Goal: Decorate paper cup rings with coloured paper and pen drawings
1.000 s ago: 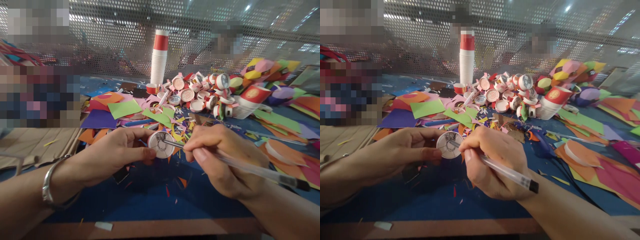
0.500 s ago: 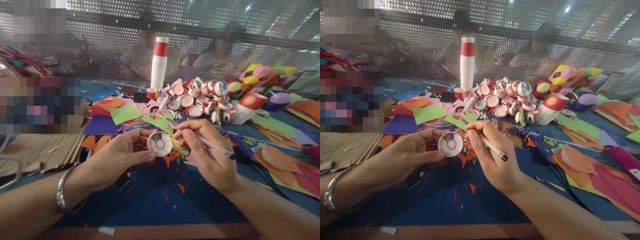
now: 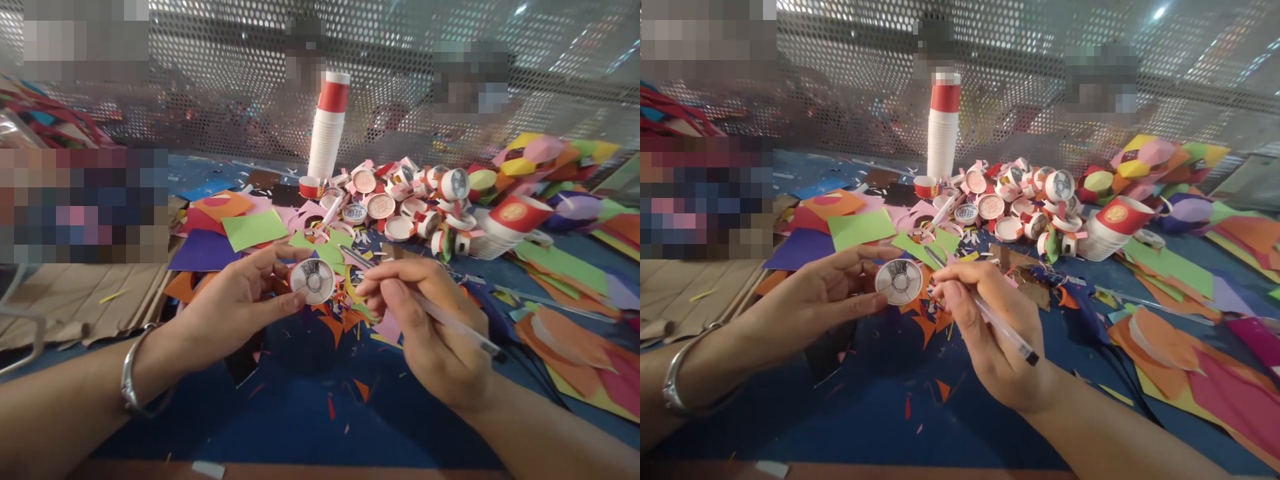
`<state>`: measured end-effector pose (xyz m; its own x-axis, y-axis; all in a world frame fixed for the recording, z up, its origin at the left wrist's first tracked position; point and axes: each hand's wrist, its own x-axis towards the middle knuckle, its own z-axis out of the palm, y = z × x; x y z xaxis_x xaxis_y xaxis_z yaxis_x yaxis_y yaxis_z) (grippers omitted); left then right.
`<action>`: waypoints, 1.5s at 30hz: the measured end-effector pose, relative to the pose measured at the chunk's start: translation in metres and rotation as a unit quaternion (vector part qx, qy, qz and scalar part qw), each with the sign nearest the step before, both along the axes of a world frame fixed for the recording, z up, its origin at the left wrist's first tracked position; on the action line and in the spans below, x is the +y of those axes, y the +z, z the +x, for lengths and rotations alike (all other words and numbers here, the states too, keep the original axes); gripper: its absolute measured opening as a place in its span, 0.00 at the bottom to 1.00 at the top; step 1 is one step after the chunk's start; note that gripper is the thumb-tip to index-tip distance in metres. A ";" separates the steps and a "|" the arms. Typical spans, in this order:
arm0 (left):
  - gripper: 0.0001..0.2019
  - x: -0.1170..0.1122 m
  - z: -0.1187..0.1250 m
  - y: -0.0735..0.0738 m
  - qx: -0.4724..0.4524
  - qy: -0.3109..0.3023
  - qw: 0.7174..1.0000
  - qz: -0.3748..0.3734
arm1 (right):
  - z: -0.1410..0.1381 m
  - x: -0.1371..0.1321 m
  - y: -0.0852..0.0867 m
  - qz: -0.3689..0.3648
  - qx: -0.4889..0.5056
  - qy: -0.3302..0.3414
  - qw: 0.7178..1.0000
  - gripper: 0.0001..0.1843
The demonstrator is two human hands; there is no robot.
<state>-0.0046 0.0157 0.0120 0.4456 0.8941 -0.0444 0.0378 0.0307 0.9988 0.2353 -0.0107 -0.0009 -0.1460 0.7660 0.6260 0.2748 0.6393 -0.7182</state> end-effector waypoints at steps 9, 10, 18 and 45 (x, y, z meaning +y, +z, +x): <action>0.16 0.003 -0.003 0.005 0.056 -0.067 0.996 0.019 | 0.000 0.009 -0.001 -0.068 -0.037 -0.012 0.997 0.12; 0.14 0.003 -0.004 0.006 0.073 -0.074 0.994 0.020 | 0.001 0.009 -0.001 -0.069 -0.051 -0.004 0.996 0.12; 0.12 0.005 -0.007 0.003 0.167 -0.088 0.978 0.091 | -0.003 0.009 -0.002 -0.165 -0.117 0.104 0.974 0.08; 0.13 -0.005 -0.005 0.008 0.315 -0.072 0.903 0.283 | 0.005 -0.002 -0.001 -0.114 -0.171 0.032 0.978 0.06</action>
<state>-0.0095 0.0111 0.0205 0.6053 0.7874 0.1165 0.5669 -0.5292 0.6313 0.2400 -0.0127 -0.0023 -0.3697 0.8625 0.3456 0.4887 0.4968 -0.7172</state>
